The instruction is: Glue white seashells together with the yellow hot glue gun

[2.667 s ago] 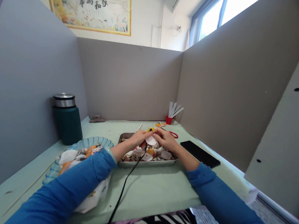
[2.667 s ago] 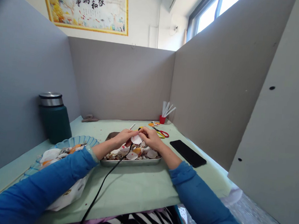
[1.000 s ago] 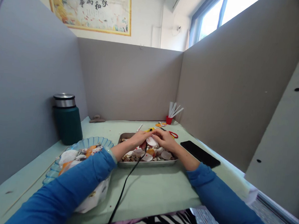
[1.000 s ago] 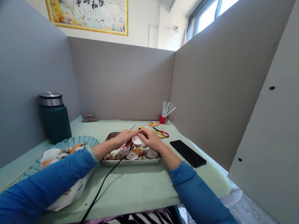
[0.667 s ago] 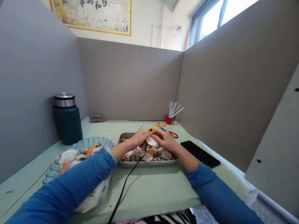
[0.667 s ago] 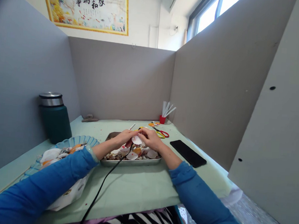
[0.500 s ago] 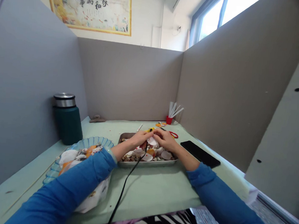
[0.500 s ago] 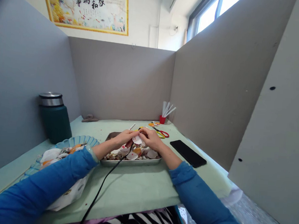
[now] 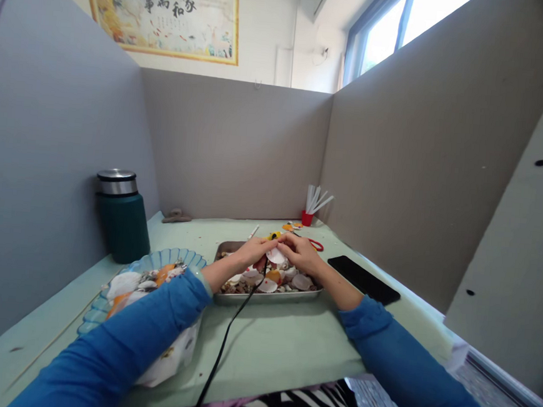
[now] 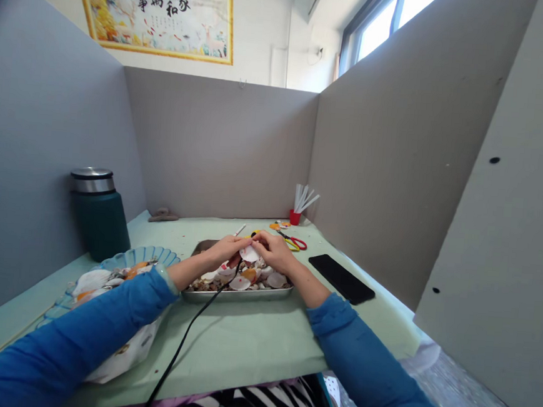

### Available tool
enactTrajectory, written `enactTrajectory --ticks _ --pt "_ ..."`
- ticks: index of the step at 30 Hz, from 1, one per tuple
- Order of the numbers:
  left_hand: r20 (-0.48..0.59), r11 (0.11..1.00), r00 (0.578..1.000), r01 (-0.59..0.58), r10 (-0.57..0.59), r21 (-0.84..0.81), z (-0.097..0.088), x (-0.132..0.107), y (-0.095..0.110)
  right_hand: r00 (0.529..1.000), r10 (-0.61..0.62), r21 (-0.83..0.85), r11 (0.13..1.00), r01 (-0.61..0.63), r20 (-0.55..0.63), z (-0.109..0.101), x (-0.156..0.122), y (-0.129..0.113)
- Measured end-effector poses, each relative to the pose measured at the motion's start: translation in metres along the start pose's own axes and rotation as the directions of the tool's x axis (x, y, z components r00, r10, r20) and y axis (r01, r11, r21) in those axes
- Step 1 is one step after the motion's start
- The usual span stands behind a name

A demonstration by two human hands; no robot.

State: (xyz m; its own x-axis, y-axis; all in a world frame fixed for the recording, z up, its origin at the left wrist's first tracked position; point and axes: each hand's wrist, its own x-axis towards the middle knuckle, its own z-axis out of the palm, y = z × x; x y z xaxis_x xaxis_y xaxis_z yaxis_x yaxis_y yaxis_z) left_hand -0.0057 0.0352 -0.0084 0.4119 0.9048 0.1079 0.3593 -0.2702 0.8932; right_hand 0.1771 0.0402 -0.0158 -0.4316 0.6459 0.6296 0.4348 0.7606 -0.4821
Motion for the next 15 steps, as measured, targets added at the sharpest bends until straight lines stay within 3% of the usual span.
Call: enactTrajectory --ticks 15 --pt "-0.007 1.0 1.0 -0.007 0.007 -0.013 0.0013 -0.0033 0.0051 0.999 -0.016 -0.036 0.999 0.014 -0.038 0.001 0.0012 0.0026"
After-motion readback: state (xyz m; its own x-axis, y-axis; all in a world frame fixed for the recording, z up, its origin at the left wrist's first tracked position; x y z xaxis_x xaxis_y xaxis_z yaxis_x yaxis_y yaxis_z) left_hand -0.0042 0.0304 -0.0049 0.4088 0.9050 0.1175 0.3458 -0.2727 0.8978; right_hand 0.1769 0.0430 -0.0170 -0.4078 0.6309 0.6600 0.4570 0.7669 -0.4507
